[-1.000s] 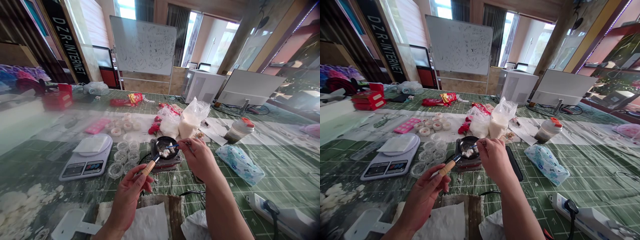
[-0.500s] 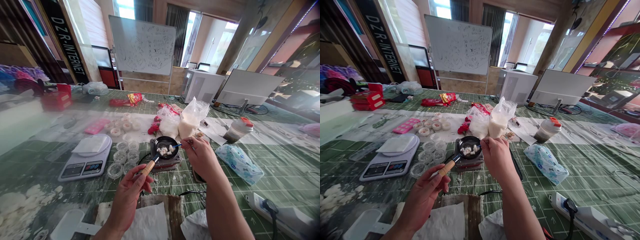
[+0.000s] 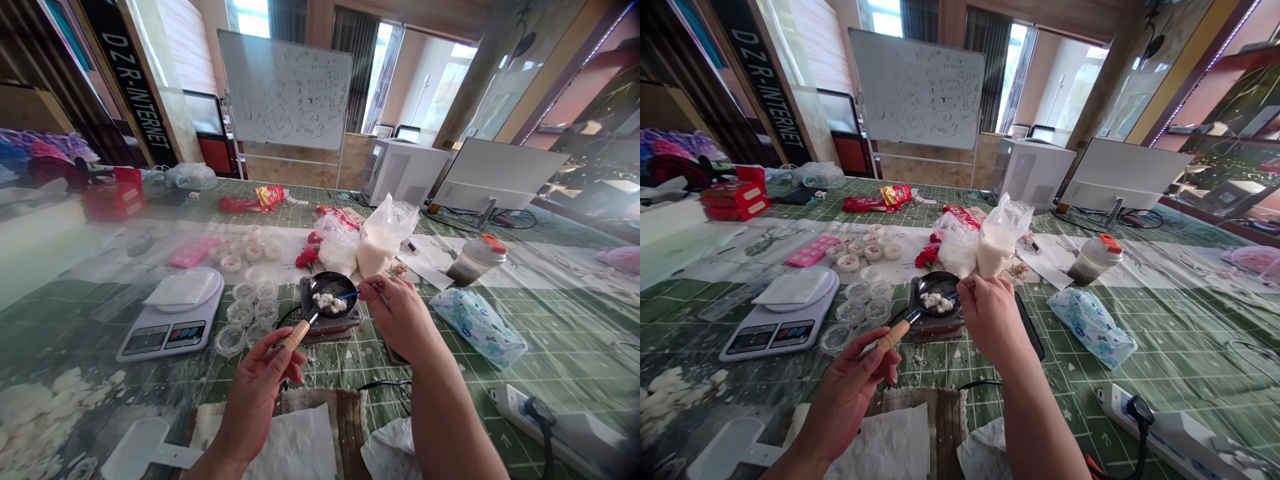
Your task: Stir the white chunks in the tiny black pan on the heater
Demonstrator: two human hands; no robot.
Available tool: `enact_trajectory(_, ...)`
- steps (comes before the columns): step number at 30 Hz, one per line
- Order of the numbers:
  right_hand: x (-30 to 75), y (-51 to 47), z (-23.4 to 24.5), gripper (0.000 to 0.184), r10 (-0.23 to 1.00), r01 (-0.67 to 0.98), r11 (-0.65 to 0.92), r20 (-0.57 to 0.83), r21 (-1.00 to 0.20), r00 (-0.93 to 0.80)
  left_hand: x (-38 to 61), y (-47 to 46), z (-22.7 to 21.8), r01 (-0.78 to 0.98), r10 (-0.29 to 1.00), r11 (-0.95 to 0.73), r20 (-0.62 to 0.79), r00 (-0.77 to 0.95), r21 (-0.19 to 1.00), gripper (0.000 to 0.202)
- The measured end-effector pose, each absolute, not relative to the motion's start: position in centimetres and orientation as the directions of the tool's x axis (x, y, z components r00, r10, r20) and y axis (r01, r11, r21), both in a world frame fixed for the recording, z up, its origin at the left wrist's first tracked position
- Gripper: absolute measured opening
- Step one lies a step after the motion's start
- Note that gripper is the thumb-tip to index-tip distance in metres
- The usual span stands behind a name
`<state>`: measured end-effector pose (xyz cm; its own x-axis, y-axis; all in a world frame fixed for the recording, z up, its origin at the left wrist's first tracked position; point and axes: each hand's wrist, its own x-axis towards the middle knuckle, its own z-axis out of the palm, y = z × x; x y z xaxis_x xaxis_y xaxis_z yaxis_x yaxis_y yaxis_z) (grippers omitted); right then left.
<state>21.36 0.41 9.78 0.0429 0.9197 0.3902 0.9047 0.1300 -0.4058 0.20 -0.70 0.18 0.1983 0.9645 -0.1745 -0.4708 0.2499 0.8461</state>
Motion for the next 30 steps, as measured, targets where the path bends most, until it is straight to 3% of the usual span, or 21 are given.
enact_trajectory(5,21.27,0.43,9.85,0.023,0.893,0.887,0.133,0.441,-0.442,0.086,0.3,-0.64,0.34,-0.468,0.965,0.25,-0.177,0.195,0.848,0.029)
enact_trajectory(18,21.13,0.43,9.83,0.025,0.928,0.882,0.162,0.372,-0.442,0.016,0.17,-0.72,0.21,-0.463,0.965,0.249,-0.175,0.198,0.851,0.03)
enact_trajectory(23,20.75,0.45,9.82,0.022,0.903,0.845,0.18,0.425,-0.503,0.06,0.25,-0.75,0.33,-0.462,0.965,0.25,-0.178,0.194,0.851,0.03)
enact_trajectory(27,20.59,0.66,9.55,0.024,0.93,0.877,0.168,0.366,-0.45,0.01,0.23,-0.73,0.28,-0.467,0.964,0.252,-0.179,0.195,0.848,0.03)
enact_trajectory(30,20.68,0.8,9.4,0.025,0.913,0.883,0.15,0.405,-0.444,0.048,0.19,-0.74,0.23,-0.468,0.966,0.245,-0.172,0.194,0.849,0.03)
